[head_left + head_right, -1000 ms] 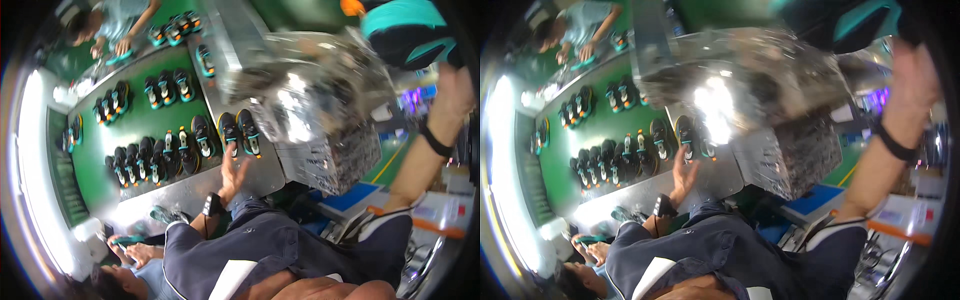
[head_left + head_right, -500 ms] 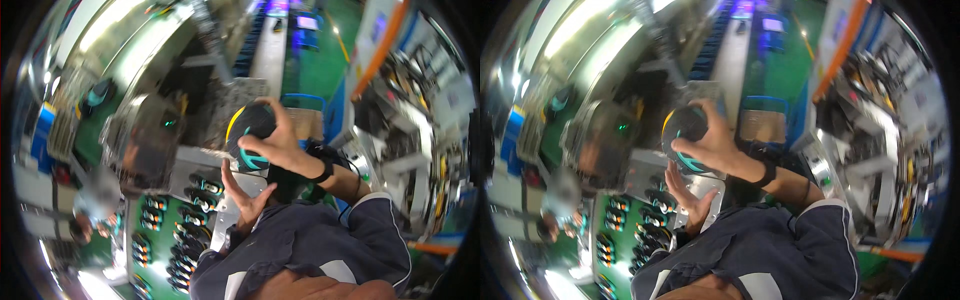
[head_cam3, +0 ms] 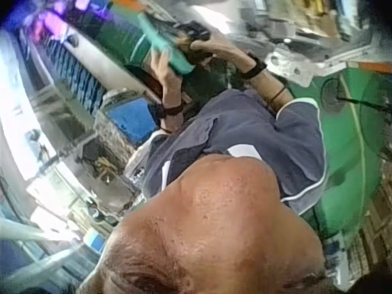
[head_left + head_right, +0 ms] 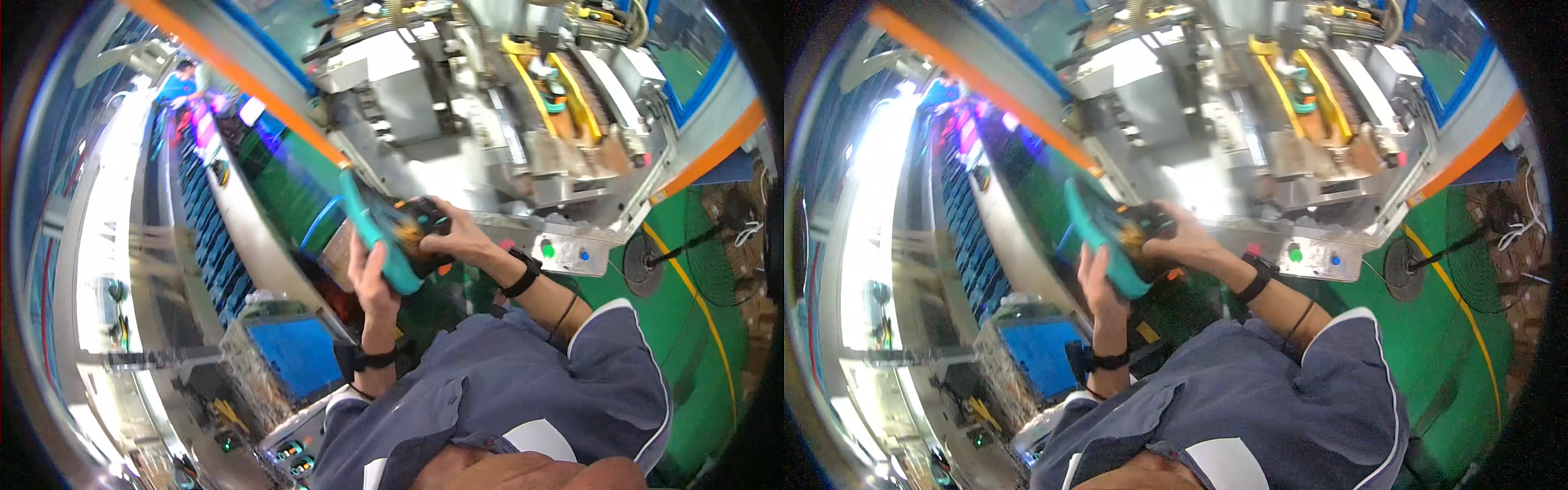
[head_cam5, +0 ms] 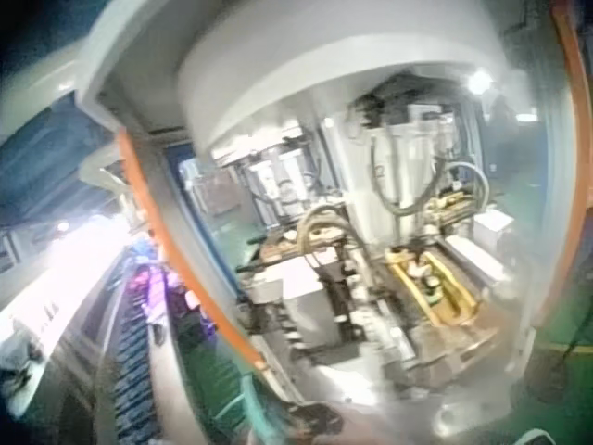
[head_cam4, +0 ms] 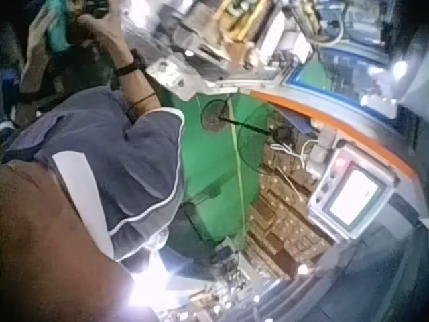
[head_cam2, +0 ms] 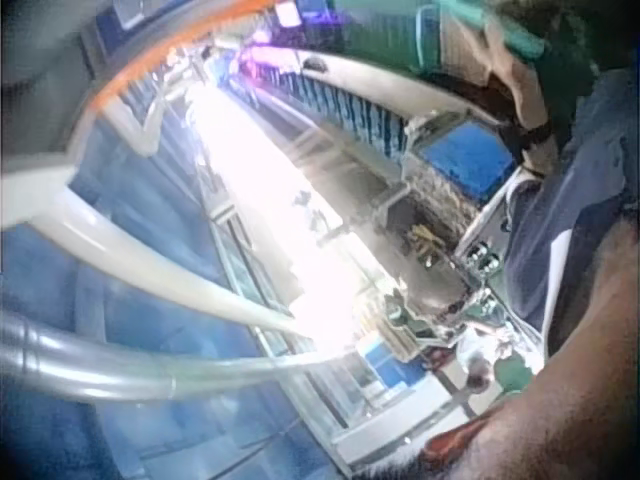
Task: Operating a shoe lasting machine to shape shoes and placing them on a conveyor belt.
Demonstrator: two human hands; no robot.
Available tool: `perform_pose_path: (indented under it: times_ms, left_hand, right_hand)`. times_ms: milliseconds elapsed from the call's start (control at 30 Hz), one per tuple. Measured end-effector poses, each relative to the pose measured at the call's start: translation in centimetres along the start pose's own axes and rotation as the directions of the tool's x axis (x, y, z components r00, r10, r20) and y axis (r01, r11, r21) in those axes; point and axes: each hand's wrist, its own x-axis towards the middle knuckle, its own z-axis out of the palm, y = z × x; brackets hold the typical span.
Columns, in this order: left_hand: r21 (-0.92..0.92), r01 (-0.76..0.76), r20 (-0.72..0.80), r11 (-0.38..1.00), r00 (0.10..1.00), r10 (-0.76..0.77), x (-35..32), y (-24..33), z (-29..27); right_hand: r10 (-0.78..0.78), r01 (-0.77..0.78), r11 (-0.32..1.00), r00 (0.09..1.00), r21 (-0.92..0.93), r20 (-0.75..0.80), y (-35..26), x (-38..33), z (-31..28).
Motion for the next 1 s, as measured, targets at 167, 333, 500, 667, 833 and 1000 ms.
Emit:
perform_pose_path:
  times_ms: [167,333,500,667,833,1000]
  left_hand:
    - [0.258,0.145,0.373,0.955,0.897,-0.237,10.3,-8.6,12.8]
    - [0.516,-0.015,0.471,0.857,0.840,-0.269,21.4,-17.3,22.9]
    - [0.815,-0.154,0.186,0.559,0.983,-0.001,31.9,-30.0,26.6]
    - [0.790,-0.186,0.218,0.584,0.976,0.015,34.5,-30.1,26.1]
    - [0.080,0.649,0.230,0.757,0.726,-0.648,27.7,-19.5,20.7]
    - [-0.086,0.587,0.421,0.805,0.754,-0.504,19.2,-7.7,7.3]
  right_hand:
    - [-0.052,0.054,0.998,0.827,-0.012,-0.561,1.1,-3.9,-16.2]
    - [-0.138,0.181,0.982,0.474,-0.057,-0.870,1.2,-8.6,-23.0]
    - [-0.272,0.114,0.962,0.288,-0.249,-0.918,-2.3,-9.3,-23.0]
    - [-0.399,-0.211,0.878,0.175,-0.430,-0.900,-4.1,-8.8,-25.3]
    - [-0.331,-0.721,0.554,0.270,-0.418,-0.904,-8.6,1.0,-34.6]
    - [-0.031,-0.612,0.435,0.723,-0.660,-0.690,-6.8,18.9,-34.5]
